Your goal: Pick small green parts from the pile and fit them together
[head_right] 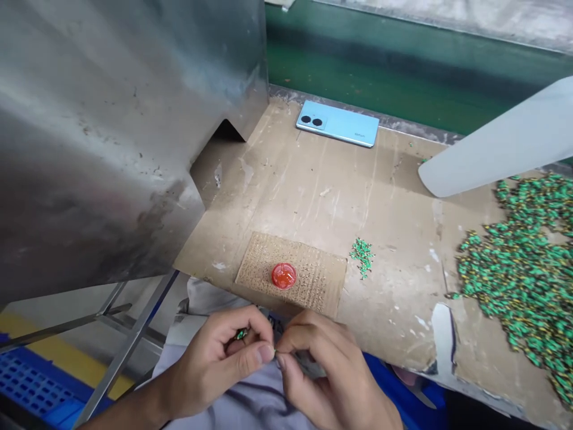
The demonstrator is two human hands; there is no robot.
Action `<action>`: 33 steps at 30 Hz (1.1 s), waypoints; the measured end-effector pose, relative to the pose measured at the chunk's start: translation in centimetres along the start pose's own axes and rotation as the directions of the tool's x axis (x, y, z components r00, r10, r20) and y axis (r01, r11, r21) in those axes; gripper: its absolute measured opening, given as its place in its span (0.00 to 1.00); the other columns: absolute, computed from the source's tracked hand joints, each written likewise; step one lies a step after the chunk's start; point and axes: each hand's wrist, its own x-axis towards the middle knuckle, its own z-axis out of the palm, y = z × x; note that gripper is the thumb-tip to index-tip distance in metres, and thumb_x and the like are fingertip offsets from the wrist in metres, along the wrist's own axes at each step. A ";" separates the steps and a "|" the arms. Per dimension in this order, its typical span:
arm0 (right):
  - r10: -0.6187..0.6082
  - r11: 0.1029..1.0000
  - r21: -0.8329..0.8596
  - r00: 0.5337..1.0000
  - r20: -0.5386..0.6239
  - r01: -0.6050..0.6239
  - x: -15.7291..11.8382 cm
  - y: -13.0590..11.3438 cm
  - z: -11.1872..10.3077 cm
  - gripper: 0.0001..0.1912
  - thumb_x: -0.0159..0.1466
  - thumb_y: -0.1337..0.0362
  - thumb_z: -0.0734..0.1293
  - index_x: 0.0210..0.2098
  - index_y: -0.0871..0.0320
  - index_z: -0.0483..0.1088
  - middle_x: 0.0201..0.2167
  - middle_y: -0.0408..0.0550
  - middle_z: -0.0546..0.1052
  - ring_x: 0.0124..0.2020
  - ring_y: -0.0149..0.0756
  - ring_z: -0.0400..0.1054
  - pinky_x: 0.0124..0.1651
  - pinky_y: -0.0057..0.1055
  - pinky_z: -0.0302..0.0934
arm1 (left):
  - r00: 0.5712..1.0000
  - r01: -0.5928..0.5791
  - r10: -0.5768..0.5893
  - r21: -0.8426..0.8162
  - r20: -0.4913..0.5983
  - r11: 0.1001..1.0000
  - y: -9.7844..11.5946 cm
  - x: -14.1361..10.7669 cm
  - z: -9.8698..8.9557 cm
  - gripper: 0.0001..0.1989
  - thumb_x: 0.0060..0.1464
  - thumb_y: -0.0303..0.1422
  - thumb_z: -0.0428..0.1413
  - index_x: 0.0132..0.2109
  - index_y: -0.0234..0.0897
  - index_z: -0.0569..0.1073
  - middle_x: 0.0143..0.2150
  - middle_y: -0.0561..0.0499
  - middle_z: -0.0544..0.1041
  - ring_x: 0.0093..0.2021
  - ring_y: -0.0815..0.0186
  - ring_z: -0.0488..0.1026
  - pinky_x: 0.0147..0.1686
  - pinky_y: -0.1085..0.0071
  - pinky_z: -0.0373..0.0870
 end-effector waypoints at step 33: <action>0.204 0.814 -0.551 0.979 -0.025 -0.184 3.6 2.7 -6.0 0.07 0.76 0.62 0.63 0.40 0.53 0.69 0.31 0.40 0.73 0.25 0.29 0.68 0.28 0.26 0.61 | 0.851 -0.346 0.516 0.642 -0.092 0.685 -3.2 1.0 -0.4 0.18 0.68 0.22 0.53 0.60 0.33 0.79 0.40 0.47 0.87 0.33 0.64 0.85 0.33 0.72 0.80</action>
